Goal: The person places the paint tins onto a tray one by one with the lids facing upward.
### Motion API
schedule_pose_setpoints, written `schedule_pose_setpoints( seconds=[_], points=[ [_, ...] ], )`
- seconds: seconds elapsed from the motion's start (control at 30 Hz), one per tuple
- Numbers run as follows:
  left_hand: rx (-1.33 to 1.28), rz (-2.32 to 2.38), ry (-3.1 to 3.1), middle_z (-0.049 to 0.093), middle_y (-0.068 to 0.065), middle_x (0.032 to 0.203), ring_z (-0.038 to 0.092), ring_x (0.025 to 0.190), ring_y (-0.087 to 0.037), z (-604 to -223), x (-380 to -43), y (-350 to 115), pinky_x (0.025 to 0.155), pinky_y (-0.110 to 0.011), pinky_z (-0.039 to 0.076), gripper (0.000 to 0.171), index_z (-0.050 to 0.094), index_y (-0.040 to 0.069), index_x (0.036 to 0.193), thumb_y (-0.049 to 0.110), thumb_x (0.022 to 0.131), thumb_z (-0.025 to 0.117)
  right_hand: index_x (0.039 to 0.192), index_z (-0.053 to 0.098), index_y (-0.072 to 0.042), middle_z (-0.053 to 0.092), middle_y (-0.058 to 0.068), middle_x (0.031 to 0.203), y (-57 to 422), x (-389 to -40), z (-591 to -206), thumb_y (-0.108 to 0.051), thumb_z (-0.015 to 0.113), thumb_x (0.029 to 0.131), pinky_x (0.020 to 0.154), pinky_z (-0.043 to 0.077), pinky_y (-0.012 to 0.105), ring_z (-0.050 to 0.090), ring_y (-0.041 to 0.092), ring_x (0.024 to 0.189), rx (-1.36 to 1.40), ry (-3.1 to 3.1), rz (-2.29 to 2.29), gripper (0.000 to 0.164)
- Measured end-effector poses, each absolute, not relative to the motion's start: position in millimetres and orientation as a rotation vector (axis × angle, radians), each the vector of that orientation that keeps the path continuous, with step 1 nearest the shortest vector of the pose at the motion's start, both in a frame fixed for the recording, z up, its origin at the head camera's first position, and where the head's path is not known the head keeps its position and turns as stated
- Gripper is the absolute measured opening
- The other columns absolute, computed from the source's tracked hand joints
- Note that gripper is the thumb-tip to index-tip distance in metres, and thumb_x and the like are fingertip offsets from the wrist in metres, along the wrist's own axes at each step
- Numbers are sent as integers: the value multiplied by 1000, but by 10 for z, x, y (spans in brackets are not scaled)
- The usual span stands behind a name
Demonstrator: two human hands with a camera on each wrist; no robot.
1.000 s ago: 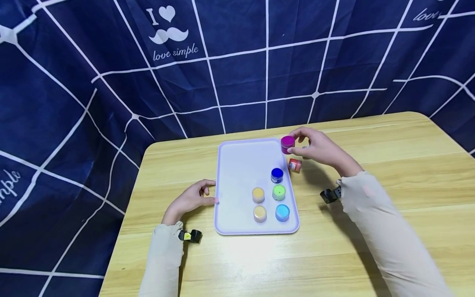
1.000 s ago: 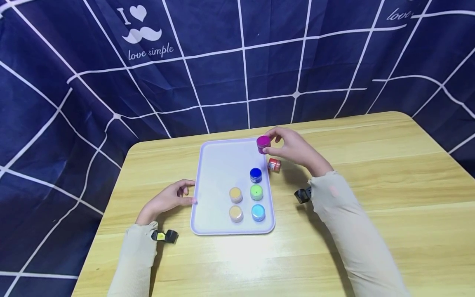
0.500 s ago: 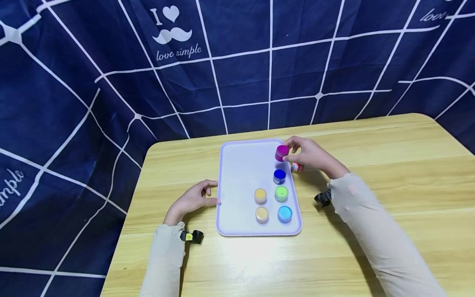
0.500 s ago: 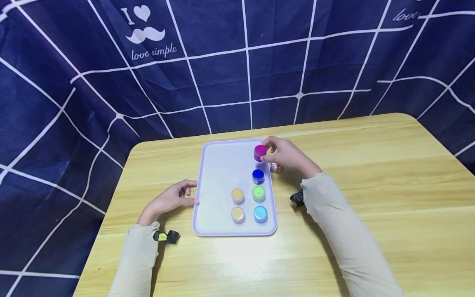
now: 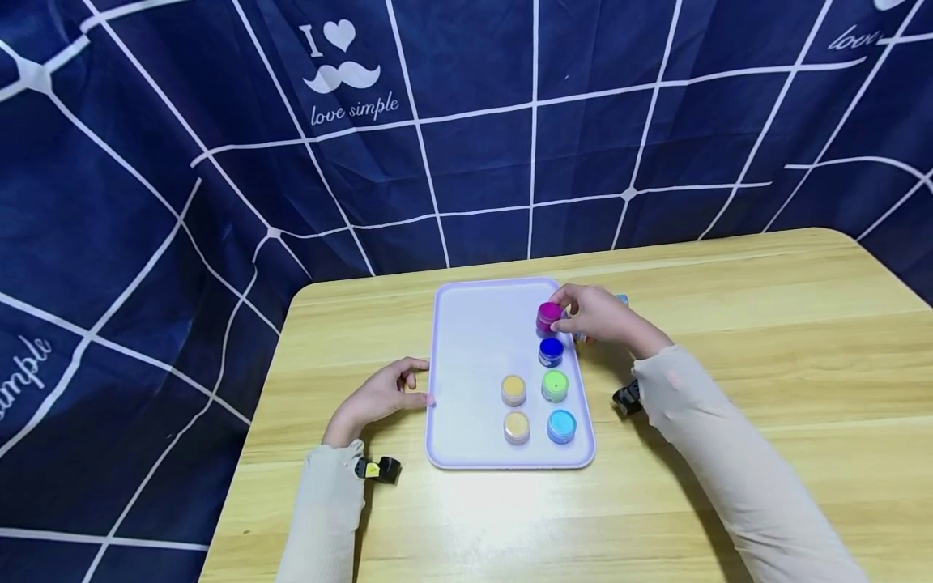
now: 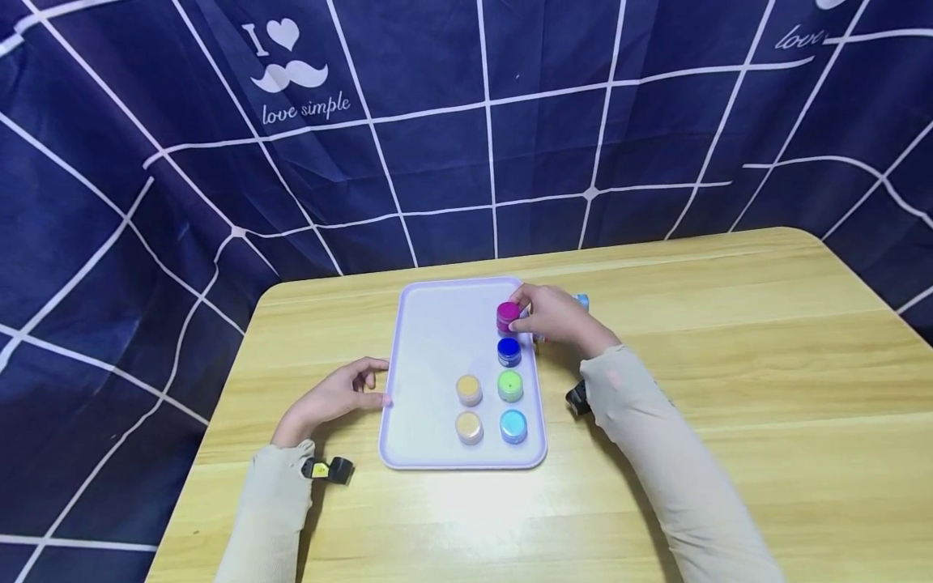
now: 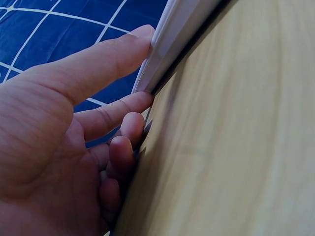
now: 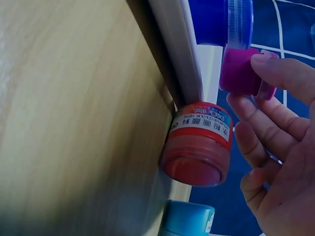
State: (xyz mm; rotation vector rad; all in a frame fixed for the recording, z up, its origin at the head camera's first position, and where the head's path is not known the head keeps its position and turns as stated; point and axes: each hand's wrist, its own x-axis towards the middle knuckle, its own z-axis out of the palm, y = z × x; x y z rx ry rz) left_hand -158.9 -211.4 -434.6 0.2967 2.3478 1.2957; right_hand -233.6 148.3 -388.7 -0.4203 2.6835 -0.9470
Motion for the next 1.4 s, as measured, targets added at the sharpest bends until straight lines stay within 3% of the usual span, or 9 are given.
schedule_pose_setpoints(
  seconds=[0.2, 0.5, 0.83, 1.13, 1.4],
  points=[
    [303, 1302, 2354, 46, -9, 93, 38, 79, -19, -4351, -1569, -2118, 72, -28, 33, 57, 50, -1, 133, 16, 84, 74, 114, 61, -1, 65, 18, 103, 1445, -2346, -3933, -15, 72, 84, 51, 47, 28, 54, 16, 61, -451, 2705, -845, 35],
    [303, 1304, 2361, 46, -6, 92, 40, 80, -19, -4341, -1581, -2113, 73, -30, 34, 58, 53, 3, 132, 21, 82, 76, 116, 61, -2, 67, 18, 108, 1428, -2360, -3945, -20, 73, 84, 73, 47, 34, 59, 26, 87, -484, 2744, -731, 39],
    [300, 1291, 2369, 46, -6, 93, 39, 80, -19, -4324, -1590, -2139, 73, -30, 34, 58, 53, 4, 132, 22, 82, 76, 122, 57, 1, 65, 21, 112, 1462, -2350, -3855, -19, 67, 90, 54, 49, 29, 57, 18, 62, -491, 2670, -813, 39],
    [313, 1311, 2349, 47, -12, 95, 38, 80, -19, -4303, -1567, -2094, 72, -28, 33, 58, 50, -2, 134, 14, 84, 74, 117, 61, -3, 67, 18, 108, 1433, -2323, -3911, -19, 65, 92, 55, 47, 29, 54, 19, 72, -469, 2680, -831, 30],
    [289, 1311, 2339, 46, -16, 94, 38, 80, -20, -4145, -1508, -2046, 74, -29, 33, 53, 51, -5, 131, 9, 84, 72, 117, 61, -5, 65, 16, 107, 1444, -2351, -3932, -17, 63, 92, 56, 47, 30, 53, 19, 69, -426, 2636, -903, 27]
  ],
)
